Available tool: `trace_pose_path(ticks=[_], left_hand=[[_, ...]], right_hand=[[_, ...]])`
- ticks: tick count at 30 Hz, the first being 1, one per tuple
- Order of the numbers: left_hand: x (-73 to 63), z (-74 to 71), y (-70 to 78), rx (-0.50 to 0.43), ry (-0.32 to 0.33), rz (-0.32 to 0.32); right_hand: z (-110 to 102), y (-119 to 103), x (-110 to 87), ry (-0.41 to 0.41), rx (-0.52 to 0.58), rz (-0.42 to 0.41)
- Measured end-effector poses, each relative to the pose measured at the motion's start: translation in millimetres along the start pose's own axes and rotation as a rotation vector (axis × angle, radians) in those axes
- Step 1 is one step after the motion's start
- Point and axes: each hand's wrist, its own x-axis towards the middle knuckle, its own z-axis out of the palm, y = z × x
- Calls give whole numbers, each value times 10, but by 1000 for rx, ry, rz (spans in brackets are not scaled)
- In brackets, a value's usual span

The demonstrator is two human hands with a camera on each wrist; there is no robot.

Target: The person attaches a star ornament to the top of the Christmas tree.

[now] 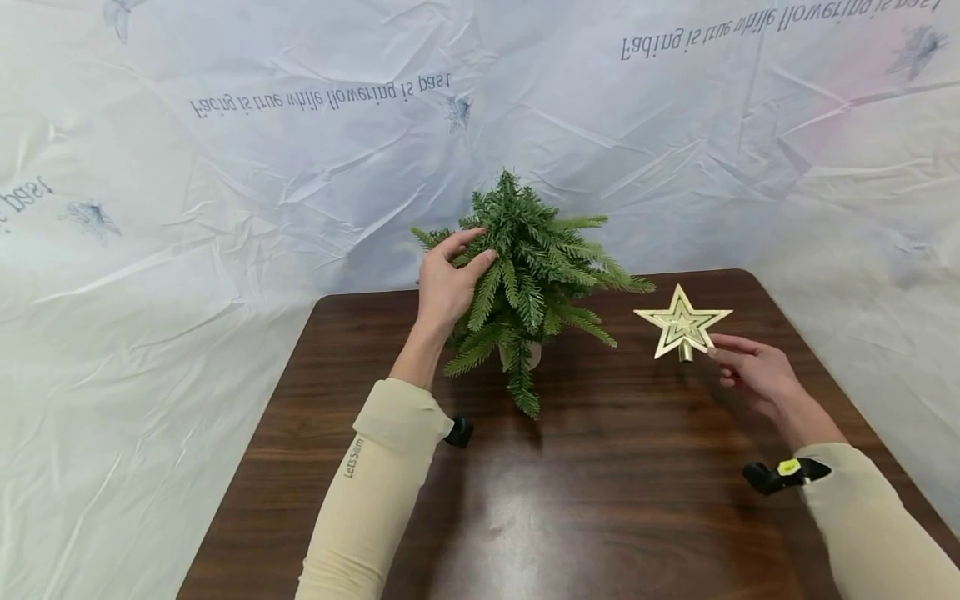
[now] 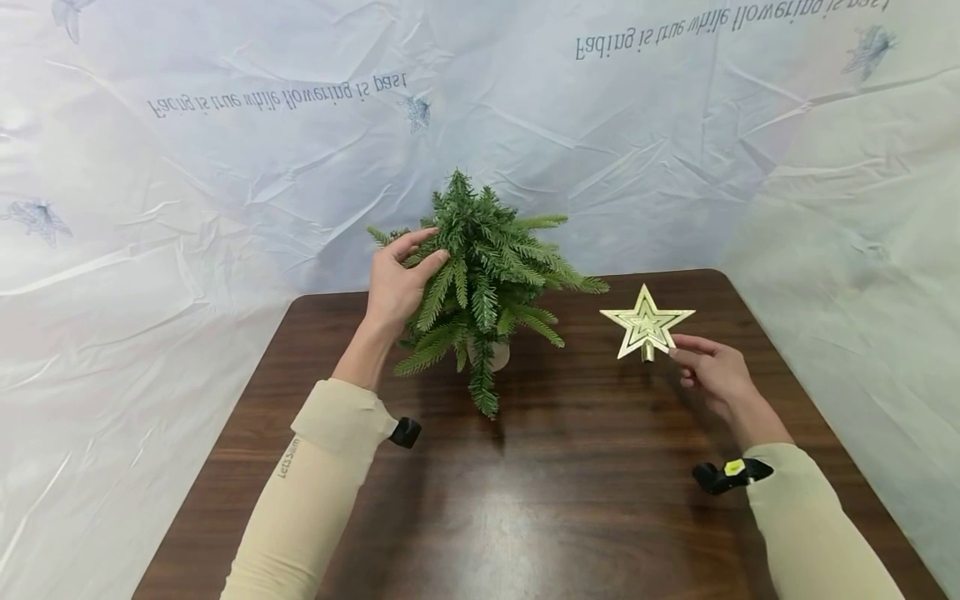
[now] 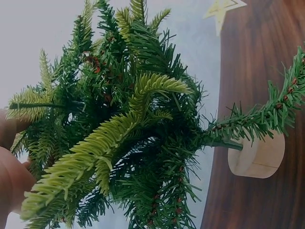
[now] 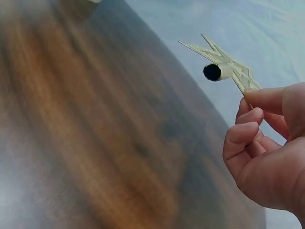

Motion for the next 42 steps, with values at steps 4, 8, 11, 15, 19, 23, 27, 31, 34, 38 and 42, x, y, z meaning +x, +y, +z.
trace_pose_path(ticks=[4, 8, 11, 15, 19, 23, 27, 31, 34, 38, 42], left_hand=[[-12, -1, -5, -19, 0, 1], [-18, 1, -12, -28, -1, 8], [-22, 4, -14, -25, -1, 16], [-25, 8, -15, -16, 2, 23], [-25, 10, -16, -7, 6, 25], [-21, 12, -17, 3, 8, 24], [-19, 14, -10, 6, 10, 22], [-20, 16, -2, 3, 9, 19], [-24, 14, -3, 1, 10, 17], [-30, 14, 2, 1, 14, 13], [-32, 17, 9, -1, 12, 7]], right_hand=[[5, -114, -1, 21, 28, -9], [21, -238, 0, 48, 49, -16], [41, -357, 5, 55, 42, -34], [66, -539, 32, 35, 66, -74], [97, -721, 62, 19, 135, -112], [153, -892, 66, -7, 213, -142], [232, -1051, 49, -36, 273, -167], [332, -1196, 33, -33, 254, -200], [419, -1301, 30, -25, 222, -227], [536, -1424, 27, -33, 212, -259], [630, -1516, 25, -51, 222, -285]])
